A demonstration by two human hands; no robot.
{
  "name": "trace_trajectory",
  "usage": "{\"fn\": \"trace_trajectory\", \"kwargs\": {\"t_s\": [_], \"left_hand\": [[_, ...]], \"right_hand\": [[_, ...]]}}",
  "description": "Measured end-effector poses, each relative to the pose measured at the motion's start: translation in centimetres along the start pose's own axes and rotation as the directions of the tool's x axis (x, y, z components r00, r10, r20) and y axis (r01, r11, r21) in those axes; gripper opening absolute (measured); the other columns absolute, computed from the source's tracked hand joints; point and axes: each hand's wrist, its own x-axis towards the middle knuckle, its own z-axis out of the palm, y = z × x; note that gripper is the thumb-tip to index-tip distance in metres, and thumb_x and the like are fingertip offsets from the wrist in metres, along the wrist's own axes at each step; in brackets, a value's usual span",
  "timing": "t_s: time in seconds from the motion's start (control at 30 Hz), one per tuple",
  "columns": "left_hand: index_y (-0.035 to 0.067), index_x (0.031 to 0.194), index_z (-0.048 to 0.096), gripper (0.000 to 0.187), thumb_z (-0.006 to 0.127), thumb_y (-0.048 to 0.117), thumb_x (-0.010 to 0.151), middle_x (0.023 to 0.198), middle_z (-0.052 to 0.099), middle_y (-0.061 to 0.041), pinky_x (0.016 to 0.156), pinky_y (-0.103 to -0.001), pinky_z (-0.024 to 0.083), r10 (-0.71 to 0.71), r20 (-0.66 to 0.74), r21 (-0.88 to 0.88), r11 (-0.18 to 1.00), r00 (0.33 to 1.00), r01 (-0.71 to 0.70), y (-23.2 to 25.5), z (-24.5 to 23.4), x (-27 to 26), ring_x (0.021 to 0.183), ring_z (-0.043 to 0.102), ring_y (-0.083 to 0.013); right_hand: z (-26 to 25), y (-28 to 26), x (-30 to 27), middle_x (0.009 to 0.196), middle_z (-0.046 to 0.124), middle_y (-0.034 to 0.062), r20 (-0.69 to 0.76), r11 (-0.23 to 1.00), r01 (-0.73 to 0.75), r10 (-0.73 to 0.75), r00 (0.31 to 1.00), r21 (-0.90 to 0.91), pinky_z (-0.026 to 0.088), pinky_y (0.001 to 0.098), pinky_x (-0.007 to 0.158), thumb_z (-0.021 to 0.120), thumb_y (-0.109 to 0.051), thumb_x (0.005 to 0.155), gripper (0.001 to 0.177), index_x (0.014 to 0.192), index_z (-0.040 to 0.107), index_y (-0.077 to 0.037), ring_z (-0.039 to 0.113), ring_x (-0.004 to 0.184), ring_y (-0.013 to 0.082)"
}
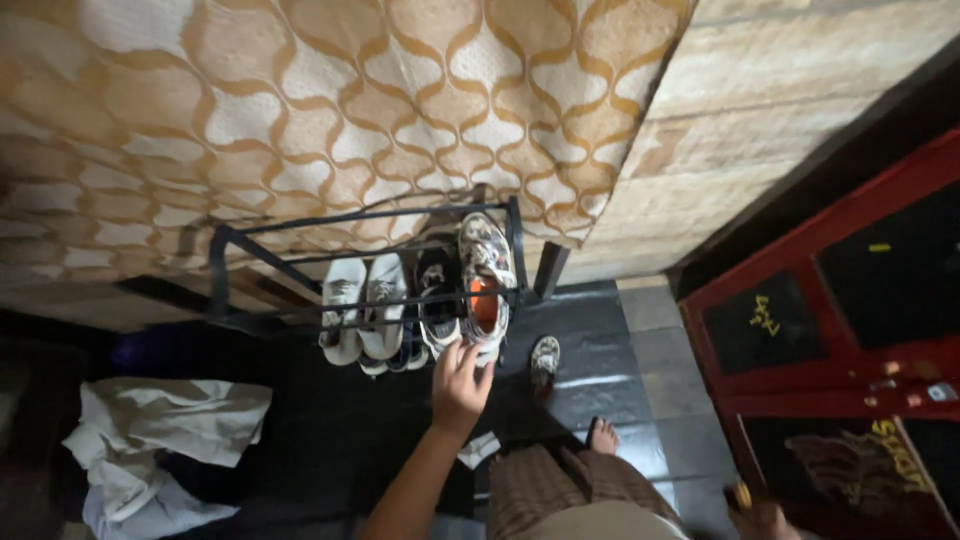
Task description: The person scrubs a patterned sneaker with a brush, focusing on the sole and upper surfaces. The person places the shoe on a shoe rack, then picks up the matching sneaker and continues scrubbing it with the same brush.
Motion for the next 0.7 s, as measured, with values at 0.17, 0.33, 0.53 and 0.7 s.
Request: {"fn": "trace_trajectory", "kwargs": {"t_s": [0.17,0.33,0.53,0.7], "left_hand": [[0.015,0.118,0.072,0.028,0.069,0.027,0.093,0.116,0.064,-0.011,0.089,-0.045,0.053,-0.243,0.499,-0.011,0.958,0.832,0.287,-3.4,-0.5,-9.3,0.105,0.065,-0.0317],[0.017,0.137,0.064,0.041,0.064,0.034,0.1,0.133,0.058,-0.005,0.094,-0.042,0.053,-0.428,0.869,0.231,0.795,0.249,0.561,-4.8,0.4,-14.6,0.112,0.066,-0.0261],[0.022,0.111,0.076,0.032,0.056,0.035,0.09,0.111,0.077,-0.009,0.081,-0.045,0.053,-0.484,0.806,0.213,0.774,0.341,0.596,-3.5,3.1,-20.1,0.102,0.072,-0.0334],[0.028,0.137,0.063,0.041,0.047,0.032,0.1,0.135,0.067,-0.001,0.096,-0.039,0.052,-0.688,0.707,0.596,0.452,-0.166,0.664,-0.7,3.4,-28.7,0.12,0.067,-0.0228]], "right_hand": [[-6.6,-11.5,-8.2,0.088,0.076,0.0135,-0.046,1.0,0.008,-0.008,0.999,-0.002,0.053,0.0457,0.071,0.075,-0.054,0.081,0.047,0.102,0.061,-0.015,0.075,0.084,0.0352],[-11.8,-21.8,-13.5,0.124,0.075,0.0193,0.002,0.995,0.095,-0.095,0.996,0.042,0.052,0.0484,0.089,0.078,-0.051,0.081,0.068,0.133,0.054,-0.016,0.07,0.117,0.0432],[-6.6,-19.0,-2.8,0.124,0.045,0.0239,0.004,0.223,0.613,-0.938,0.346,-0.758,0.052,0.0386,0.037,0.062,-0.037,0.09,0.07,0.151,0.033,-0.021,0.063,0.064,0.0365],[-12.5,-23.8,-8.0,0.125,0.068,0.0102,0.329,0.967,0.249,-0.219,0.919,-0.053,0.047,0.0404,0.085,0.072,-0.043,0.083,0.064,0.138,0.049,-0.019,0.067,0.114,0.0291]]}}
